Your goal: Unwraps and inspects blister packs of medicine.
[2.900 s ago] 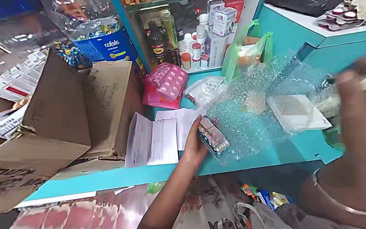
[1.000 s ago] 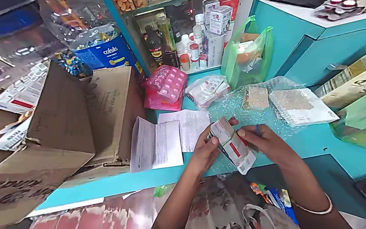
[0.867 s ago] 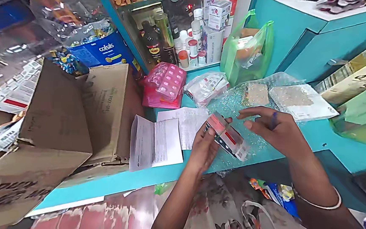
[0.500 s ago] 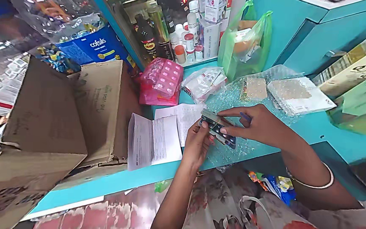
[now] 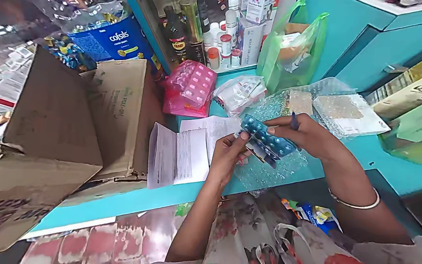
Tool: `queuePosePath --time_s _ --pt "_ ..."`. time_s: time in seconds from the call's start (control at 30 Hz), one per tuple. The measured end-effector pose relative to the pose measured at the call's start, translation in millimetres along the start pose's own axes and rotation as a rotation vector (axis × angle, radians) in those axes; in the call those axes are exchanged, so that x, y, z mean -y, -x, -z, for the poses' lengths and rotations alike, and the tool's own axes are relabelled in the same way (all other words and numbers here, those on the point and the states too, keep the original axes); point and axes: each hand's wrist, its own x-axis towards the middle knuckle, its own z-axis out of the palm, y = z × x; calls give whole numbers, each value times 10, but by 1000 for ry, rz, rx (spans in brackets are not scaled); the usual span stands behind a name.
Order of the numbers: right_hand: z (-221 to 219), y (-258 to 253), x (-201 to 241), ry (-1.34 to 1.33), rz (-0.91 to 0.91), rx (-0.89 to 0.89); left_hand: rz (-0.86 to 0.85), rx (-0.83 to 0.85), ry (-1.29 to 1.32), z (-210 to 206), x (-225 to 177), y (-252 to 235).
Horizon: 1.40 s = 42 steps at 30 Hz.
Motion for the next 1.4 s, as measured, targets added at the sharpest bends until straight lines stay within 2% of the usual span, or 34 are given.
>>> queuePosePath --time_s 0.3,0.6,0.97,1.4 --pt "-23 -53 -47 -102 -32 21 40 -51 -56 -26 -58 -58" --pt "-105 -2 -57 33 8 112 -10 -61 -202 40 -59 -102" --pt "-141 116 92 6 57 7 -83 203 -21 288 5 -191" --pt "-518 433 284 264 332 -221 -134 578 48 451 -160 -240"
